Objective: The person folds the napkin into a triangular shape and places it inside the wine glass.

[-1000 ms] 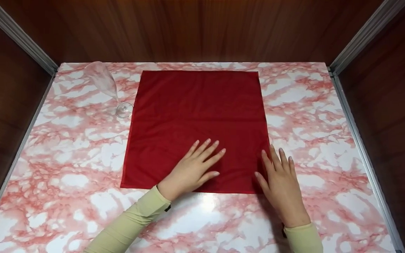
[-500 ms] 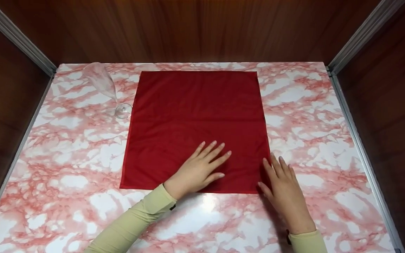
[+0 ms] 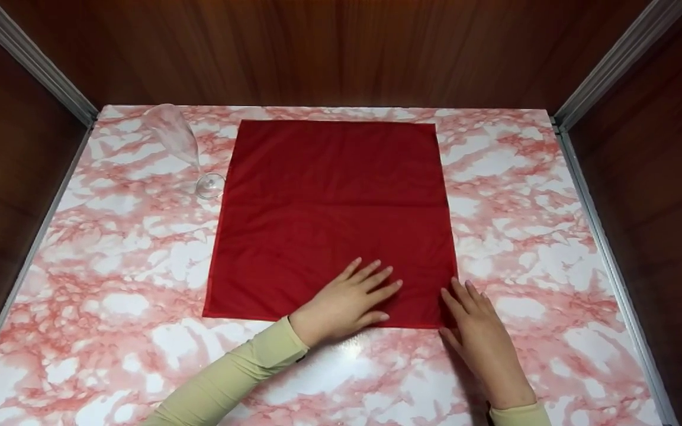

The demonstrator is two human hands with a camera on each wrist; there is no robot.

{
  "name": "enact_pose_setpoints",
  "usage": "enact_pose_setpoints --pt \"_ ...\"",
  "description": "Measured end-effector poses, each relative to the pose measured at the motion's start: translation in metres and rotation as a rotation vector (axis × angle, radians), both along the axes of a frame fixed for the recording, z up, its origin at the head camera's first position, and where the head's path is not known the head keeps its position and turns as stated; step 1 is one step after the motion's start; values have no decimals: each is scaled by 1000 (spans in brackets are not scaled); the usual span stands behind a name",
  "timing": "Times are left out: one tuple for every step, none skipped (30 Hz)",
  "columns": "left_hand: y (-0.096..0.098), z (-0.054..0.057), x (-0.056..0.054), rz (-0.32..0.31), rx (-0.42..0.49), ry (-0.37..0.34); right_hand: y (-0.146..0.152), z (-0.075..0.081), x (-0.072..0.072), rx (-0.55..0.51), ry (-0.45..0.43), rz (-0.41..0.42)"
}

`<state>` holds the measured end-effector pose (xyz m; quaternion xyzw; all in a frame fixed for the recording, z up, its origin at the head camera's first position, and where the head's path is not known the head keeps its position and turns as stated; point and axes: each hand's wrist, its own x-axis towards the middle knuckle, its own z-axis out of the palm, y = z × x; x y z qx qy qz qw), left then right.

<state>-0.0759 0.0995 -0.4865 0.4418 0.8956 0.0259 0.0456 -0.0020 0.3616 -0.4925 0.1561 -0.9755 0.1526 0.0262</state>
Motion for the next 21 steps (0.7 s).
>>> enact_pose_setpoints --pt "1 -1 1 -5 -6 -7 0 -1 0 1 -4 2" --pt "2 -2 2 -11 -13 -12 -1 -1 0 -1 -8 4" --pt "3 -2 3 -16 -18 -18 -2 -1 0 -3 -10 4" --pt "4 -3 3 -21 -23 -23 -2 -2 0 -4 -11 4" --pt "5 -4 4 -25 -26 -27 -3 -2 0 -6 -11 4" --pt "5 -5 5 -29 -29 -28 -4 -2 0 -10 -14 3" --pt "6 -6 5 -32 -31 -27 -4 -2 0 -13 -21 0" --pt "7 -6 6 -34 -31 -26 -5 -2 -1 -15 -29 -2" --pt "7 -7 6 -37 -30 -24 -5 -2 -1 -15 -36 -4" --pt "8 -8 7 -40 -28 -23 -5 -2 -1 -15 -47 -7" --pt "9 -8 7 -42 -26 -23 -5 -2 -1 -16 -60 -12" --pt "9 -8 8 -45 -24 -21 -5 -1 -1 -15 -74 -17" --pt "10 -9 8 -47 -23 -21 -5 -1 -1 -17 -83 -22" --pt "10 -9 8 -48 -22 -22 -5 -1 -1 -19 -89 -25" --pt "11 -9 8 -49 -22 -22 -4 -1 -1 -21 -92 -29" --pt "11 -10 8 -49 -24 -22 -4 -1 -1 -23 -94 -32" --pt "11 -10 8 -48 -26 -21 -4 -1 -2 -27 -94 -32" --pt "12 -11 8 -47 -29 -20 -4 -1 -2 -31 -93 -31" --pt "12 -11 8 -46 -32 -20 -4 -2 -2 -34 -90 -29" --pt "12 -12 8 -45 -36 -20 -4 -2 -2 -35 -90 -28" --pt "13 -12 8 -44 -39 -20 -4 -2 -3 -35 -90 -27"
